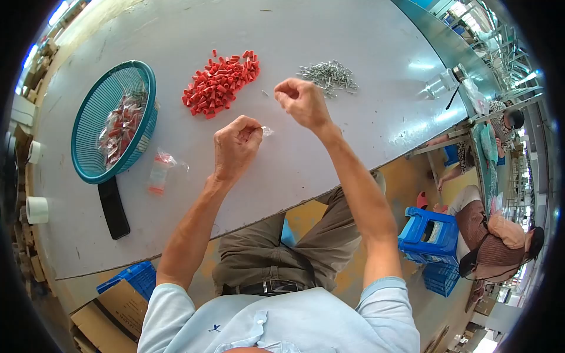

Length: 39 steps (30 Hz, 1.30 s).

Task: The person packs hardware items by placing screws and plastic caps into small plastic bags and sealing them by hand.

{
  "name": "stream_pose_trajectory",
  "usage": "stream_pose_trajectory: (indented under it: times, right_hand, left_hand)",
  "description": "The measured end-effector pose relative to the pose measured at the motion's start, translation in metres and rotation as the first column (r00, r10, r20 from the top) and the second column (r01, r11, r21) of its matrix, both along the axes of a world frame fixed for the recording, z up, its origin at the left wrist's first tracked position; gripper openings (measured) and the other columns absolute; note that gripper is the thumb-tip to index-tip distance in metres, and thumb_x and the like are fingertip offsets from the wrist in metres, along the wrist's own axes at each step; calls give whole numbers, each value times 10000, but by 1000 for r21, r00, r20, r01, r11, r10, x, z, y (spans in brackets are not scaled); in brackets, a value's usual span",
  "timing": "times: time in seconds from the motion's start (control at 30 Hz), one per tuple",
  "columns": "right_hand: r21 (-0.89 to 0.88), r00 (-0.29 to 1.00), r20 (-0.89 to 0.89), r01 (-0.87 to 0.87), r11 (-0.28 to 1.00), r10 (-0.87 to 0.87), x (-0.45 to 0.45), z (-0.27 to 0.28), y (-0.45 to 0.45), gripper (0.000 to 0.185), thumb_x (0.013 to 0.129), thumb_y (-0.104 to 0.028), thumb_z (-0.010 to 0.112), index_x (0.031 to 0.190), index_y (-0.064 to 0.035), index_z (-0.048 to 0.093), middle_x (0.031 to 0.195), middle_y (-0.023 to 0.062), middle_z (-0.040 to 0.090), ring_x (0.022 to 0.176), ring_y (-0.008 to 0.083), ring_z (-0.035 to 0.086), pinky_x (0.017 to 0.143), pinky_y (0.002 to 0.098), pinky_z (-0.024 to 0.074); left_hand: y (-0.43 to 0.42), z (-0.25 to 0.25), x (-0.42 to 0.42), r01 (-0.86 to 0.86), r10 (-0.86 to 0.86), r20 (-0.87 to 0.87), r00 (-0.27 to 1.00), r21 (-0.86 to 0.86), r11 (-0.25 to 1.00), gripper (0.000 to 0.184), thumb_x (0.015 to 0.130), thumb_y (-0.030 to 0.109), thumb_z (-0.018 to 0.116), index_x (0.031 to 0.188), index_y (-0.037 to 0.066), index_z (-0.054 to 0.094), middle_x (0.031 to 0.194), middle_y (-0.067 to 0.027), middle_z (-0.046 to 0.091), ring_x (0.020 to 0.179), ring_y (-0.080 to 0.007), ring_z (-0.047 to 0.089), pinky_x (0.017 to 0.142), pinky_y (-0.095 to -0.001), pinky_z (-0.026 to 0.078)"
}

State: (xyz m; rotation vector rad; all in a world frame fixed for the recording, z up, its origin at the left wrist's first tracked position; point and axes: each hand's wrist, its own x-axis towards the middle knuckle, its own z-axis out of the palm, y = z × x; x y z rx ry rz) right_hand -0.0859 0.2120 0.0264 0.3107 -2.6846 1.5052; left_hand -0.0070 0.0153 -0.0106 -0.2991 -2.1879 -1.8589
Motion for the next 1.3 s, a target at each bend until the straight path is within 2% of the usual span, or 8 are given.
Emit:
stream_pose_trajectory:
  times: [0.07, 0.2, 0.5, 0.8, 0.93, 1.0, 1.23, 1.3]
  right_hand:
    - [222, 998, -67, 26, 975, -11, -20, 8, -7, 206, 943, -176, 734, 1102, -51, 771, 1019, 130, 797, 952, 238, 767, 860, 372, 613]
    - [294, 988, -151, 34, 955, 11, -71, 2, -14, 230, 921, -185, 739, 1105, -50, 768, 1009, 132, 798, 927, 243, 770, 846, 378, 616]
    - [369, 961, -249, -21, 929, 120, -154, 11, -57, 223, 920, -191, 716, 1090, -59, 773, 949, 119, 804, 907, 244, 775, 856, 368, 607]
    - [644, 985, -66, -78, 761, 157, -213, 9, -168, 353, 818, -307, 800, 1057, -48, 780, 1069, 161, 781, 985, 309, 744, 875, 408, 605]
    - [697, 977, 116, -210, 685, 182, -231, 7, -182, 233, 815, -227, 770, 1010, -105, 800, 967, 105, 795, 935, 266, 766, 877, 383, 620]
    - [394, 960, 24, -266, 880, 280, -229, 6, -167, 207, 830, -182, 760, 1003, -73, 792, 934, 109, 794, 868, 229, 766, 844, 355, 621]
    - [-210, 937, -138, -343, 915, 320, -67, 34, -76, 54, 947, -3, 719, 995, 21, 722, 977, 67, 757, 875, 111, 702, 801, 265, 584]
    - [-165, 949, -209, -273, 948, 237, -14, 35, -57, 89, 908, 13, 751, 983, -32, 738, 948, 70, 769, 841, 126, 720, 749, 281, 590]
  left_hand:
    - [0, 3, 1, -22, 22, 19, 1000, -21, 1000, 44, 876, -22, 725, 914, -12, 706, 793, -118, 721, 692, -177, 701, 668, -315, 570]
    - [-2, 2, -3, -64, 64, 58, 996, -12, 998, 39, 897, -29, 723, 932, -12, 725, 794, -32, 721, 711, -74, 672, 675, -239, 553]
    - [-3, 2, -8, -90, 77, 137, 988, 90, 992, 31, 914, -34, 717, 936, -14, 711, 797, -21, 708, 720, -52, 658, 665, -226, 552]
    - [-1, -2, -11, -111, 93, 112, 989, 171, 979, 64, 883, -52, 714, 897, -21, 660, 764, -103, 684, 658, -166, 669, 632, -301, 557]
    - [-4, 0, -11, -109, 88, 132, 987, 159, 981, 60, 881, -43, 716, 899, -21, 664, 758, -109, 689, 659, -168, 681, 633, -299, 561]
    - [-5, -1, -11, -127, 94, 179, 979, 186, 974, 23, 918, -33, 712, 928, -28, 691, 793, -29, 707, 711, -58, 658, 644, -228, 546]
    - [-20, 14, -16, -200, 54, 423, 904, 308, 930, 45, 919, 18, 702, 946, -13, 719, 803, -50, 731, 691, -97, 697, 638, -243, 575]
    - [-21, 16, -15, -197, 43, 445, 895, 305, 932, 59, 914, 35, 715, 954, -7, 723, 821, -60, 745, 678, -105, 703, 641, -248, 588]
